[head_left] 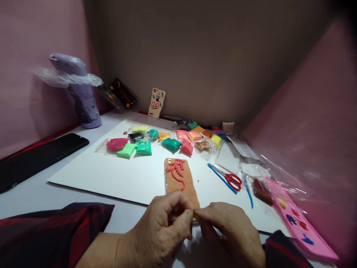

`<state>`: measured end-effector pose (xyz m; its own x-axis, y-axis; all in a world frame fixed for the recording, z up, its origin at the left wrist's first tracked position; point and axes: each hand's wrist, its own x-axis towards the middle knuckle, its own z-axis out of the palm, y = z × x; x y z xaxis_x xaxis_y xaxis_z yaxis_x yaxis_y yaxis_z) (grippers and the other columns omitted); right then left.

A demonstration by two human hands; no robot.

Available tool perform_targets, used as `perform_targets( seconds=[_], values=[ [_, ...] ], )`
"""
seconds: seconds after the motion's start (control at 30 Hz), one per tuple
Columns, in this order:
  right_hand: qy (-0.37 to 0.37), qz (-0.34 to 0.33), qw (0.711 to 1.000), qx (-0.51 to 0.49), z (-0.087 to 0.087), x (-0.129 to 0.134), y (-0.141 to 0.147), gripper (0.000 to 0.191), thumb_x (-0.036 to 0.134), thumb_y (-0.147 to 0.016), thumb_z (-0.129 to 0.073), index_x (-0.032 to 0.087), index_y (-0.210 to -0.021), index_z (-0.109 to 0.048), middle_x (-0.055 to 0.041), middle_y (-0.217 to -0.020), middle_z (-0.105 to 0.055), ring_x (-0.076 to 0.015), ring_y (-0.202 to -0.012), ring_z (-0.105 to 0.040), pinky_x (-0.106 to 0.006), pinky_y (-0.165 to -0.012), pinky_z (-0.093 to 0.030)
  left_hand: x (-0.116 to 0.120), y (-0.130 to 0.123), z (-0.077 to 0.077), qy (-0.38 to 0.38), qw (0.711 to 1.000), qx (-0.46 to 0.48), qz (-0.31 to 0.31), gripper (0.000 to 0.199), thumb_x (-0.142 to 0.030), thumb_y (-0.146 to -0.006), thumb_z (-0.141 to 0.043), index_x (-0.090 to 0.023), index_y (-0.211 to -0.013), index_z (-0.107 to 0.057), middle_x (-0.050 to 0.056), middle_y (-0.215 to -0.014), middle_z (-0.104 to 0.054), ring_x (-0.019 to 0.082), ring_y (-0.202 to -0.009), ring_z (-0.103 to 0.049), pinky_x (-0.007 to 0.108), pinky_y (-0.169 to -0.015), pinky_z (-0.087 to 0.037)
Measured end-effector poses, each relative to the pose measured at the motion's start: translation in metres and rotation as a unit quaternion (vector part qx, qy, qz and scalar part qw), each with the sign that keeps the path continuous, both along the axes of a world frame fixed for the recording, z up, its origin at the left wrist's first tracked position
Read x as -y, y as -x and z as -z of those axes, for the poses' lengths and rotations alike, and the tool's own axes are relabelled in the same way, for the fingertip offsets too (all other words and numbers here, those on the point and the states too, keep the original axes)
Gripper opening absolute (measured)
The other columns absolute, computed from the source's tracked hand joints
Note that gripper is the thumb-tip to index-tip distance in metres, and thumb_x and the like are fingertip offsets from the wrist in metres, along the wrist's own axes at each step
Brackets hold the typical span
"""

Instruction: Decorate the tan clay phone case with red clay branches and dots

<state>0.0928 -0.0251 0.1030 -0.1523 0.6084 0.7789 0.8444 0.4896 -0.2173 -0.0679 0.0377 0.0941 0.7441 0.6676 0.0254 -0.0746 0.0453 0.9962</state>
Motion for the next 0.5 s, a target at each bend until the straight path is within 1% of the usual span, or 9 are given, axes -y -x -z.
perform_targets(
  seconds=[0.1, 0.23, 0.4, 0.5],
  values=[
    [-0.007, 0.009, 1.0, 0.016, 0.0002, 0.0009, -0.0033, 0.008, 0.018, -0.086, -0.056, 0.023, -0.085, -0.062, 0.0043, -0.064, -0.068, -0.0096, -0.056, -0.064, -0.02, -0.054, -0.051, 0.0004, 0.0002, -0.0014, 0.004, 1.0, 0.005, 0.004, 0.03, -0.043, -0.09, -0.049, -0.015, -0.08, -0.051, 0.001, -0.064, -0.054, 0.01, -0.057, -0.045, 0.022, -0.053, -0.033],
    [-0.007, 0.034, 0.999, 0.021, 0.0012, 0.0023, -0.0064, 0.004, 0.023, -0.084, -0.06, 0.023, -0.086, -0.064, 0.0032, -0.069, -0.069, -0.0097, -0.062, -0.065, -0.019, -0.056, -0.051, 0.0, -0.0002, -0.0056, 0.008, 1.0, 0.005, 0.002, 0.031, -0.043, -0.09, -0.049, -0.015, -0.08, -0.051, 0.0, -0.063, -0.052, 0.008, -0.054, -0.041, 0.021, -0.05, -0.029],
    [0.013, 0.021, 1.0, -0.003, 0.001, 0.0026, -0.0011, 0.01, 0.023, -0.089, -0.052, 0.023, -0.089, -0.062, 0.0014, -0.069, -0.069, -0.0112, -0.061, -0.064, -0.022, -0.057, -0.05, 0.0002, 0.0001, -0.0092, 0.007, 1.0, 0.013, -0.001, 0.034, -0.046, -0.089, -0.05, -0.014, -0.077, -0.05, 0.0, -0.061, -0.051, 0.009, -0.055, -0.041, 0.021, -0.05, -0.03],
    [0.014, 0.029, 0.999, -0.015, 0.0008, 0.0033, 0.0007, 0.01, 0.026, -0.09, -0.053, 0.022, -0.094, -0.062, 0.0, -0.072, -0.07, -0.0122, -0.064, -0.065, -0.023, -0.06, -0.051, 0.0004, 0.0001, -0.0085, 0.018, 1.0, 0.02, -0.002, 0.034, -0.046, -0.09, -0.051, -0.014, -0.079, -0.051, 0.001, -0.064, -0.053, 0.009, -0.057, -0.043, 0.021, -0.053, -0.032]
  ],
)
